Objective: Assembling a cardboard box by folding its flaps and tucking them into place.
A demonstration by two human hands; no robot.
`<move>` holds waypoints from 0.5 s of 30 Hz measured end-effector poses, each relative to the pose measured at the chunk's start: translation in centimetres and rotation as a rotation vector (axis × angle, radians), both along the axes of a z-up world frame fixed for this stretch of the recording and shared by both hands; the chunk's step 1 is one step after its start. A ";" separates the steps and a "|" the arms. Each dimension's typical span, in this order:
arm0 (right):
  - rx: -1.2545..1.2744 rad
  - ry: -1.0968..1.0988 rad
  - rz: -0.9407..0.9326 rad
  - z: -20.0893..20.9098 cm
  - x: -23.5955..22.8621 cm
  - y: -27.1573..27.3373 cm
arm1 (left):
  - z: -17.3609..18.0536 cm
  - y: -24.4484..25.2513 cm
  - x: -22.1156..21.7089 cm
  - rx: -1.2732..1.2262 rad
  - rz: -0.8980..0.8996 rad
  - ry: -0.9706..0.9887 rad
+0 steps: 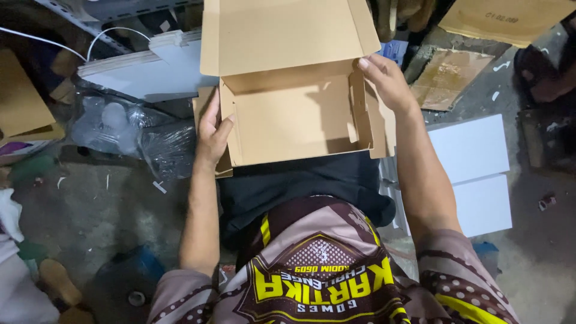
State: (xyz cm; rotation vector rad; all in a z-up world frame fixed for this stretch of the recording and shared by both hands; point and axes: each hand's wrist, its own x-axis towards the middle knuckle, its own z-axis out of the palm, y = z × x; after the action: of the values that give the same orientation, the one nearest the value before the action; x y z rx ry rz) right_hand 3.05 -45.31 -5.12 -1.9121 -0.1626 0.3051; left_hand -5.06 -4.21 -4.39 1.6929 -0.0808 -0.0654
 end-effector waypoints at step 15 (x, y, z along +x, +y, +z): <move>0.065 0.080 -0.093 -2.9 -2.0 -1.6 | -2.6 3.1 -7.1 0.314 -0.088 0.084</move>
State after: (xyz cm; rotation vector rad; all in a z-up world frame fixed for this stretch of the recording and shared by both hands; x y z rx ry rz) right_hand 1.06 -46.93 -8.00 -1.8339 -0.0296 0.3095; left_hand -12.18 -1.13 -6.98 1.9972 -0.0861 -0.2247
